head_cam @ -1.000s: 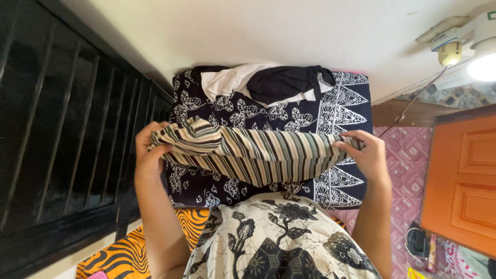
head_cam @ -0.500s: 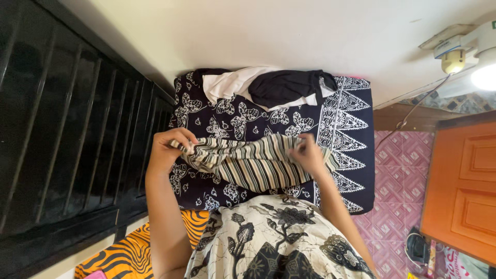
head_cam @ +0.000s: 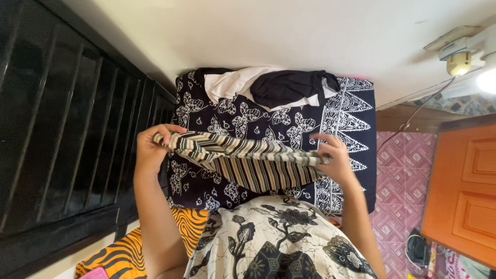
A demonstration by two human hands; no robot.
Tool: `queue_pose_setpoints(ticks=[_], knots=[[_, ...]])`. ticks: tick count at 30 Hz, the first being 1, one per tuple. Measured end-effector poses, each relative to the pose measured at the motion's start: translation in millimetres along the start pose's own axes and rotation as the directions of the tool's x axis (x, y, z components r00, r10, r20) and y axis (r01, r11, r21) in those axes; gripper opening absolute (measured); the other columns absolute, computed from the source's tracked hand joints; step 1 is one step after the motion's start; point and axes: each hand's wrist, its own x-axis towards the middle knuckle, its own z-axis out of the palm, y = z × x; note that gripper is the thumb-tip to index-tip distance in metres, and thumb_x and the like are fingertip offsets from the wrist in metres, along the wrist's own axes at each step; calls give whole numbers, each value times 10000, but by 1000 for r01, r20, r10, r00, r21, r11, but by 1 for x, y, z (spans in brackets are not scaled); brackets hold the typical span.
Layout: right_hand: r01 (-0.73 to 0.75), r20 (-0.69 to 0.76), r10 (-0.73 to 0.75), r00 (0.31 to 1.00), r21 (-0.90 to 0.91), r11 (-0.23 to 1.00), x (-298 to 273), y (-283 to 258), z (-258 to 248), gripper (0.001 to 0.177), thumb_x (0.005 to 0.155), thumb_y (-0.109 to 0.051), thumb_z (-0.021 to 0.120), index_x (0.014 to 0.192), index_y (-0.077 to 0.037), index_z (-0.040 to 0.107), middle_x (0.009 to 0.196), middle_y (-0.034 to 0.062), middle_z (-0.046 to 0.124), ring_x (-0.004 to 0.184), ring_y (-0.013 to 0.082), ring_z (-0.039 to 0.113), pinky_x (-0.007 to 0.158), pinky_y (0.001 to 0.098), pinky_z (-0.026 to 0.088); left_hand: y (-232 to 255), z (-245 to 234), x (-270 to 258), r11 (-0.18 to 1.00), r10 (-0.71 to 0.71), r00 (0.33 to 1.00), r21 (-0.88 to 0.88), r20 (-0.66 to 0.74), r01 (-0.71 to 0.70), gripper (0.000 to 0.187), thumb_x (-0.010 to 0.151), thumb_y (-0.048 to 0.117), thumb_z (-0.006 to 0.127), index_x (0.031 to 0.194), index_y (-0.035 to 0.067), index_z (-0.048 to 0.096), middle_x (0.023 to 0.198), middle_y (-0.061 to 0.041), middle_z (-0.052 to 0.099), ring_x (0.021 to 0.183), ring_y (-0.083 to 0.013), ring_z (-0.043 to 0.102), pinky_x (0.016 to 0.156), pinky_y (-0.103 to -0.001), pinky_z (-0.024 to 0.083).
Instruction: The person folds a pink shirt and a striped shirt by hand on a surface, then places the folded pink shirt into a cabinet drawer.
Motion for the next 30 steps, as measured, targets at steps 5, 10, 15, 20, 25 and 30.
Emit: queue_pose_setpoints(ticks=[5,10,15,20,25,30], knots=[[-556,438,342,831,655,512,-7,38,-30,306,747,81,717,810,-72,459,1013,38,685,861,95,556,677,276,485,14,20,16,961,24,998,273,52,-37,274,763,-212,513,852,45,543,1089,-148,771,1012,-167,694,865,-278,545],[-350,357,187,915,472,810,28,31,-52,396,682,99,715,1004,-50,538,925,-2,557,870,60,544,761,227,472,22,33,34,528,-145,987,838,-68,135,321,828,-55,673,1115,88,691,847,-163,727,746,-305,691,666,-401,484],[-513,236,456,858,430,743,68,39,-61,323,810,90,681,1097,-23,586,988,58,619,887,128,569,751,293,457,-31,15,92,719,-275,960,673,51,170,171,891,40,691,1046,23,762,942,-81,771,867,-204,723,811,-362,517],[-421,35,691,722,815,399,93,63,-37,518,900,-104,719,1354,-100,470,1146,142,648,1008,262,632,816,358,531,-39,65,119,933,-184,979,-328,-90,145,928,838,172,778,1524,221,156,1468,-288,489,1358,-341,575,1123,-468,449],[-496,-181,515,838,141,857,49,106,16,832,919,-270,831,1581,-59,372,1486,280,395,1339,383,467,1093,488,423,-87,87,90,886,-54,978,442,-200,139,910,872,304,776,1606,95,279,1655,-252,330,1471,-383,398,1183,-536,370],[-693,-206,662,721,-198,693,-22,107,42,822,899,-442,796,1518,-35,439,1372,272,507,1243,434,519,1002,514,450,-166,82,20,665,-255,878,586,-405,464,746,922,452,736,1407,-34,445,1351,-255,546,1188,-355,585,987,-476,488]])
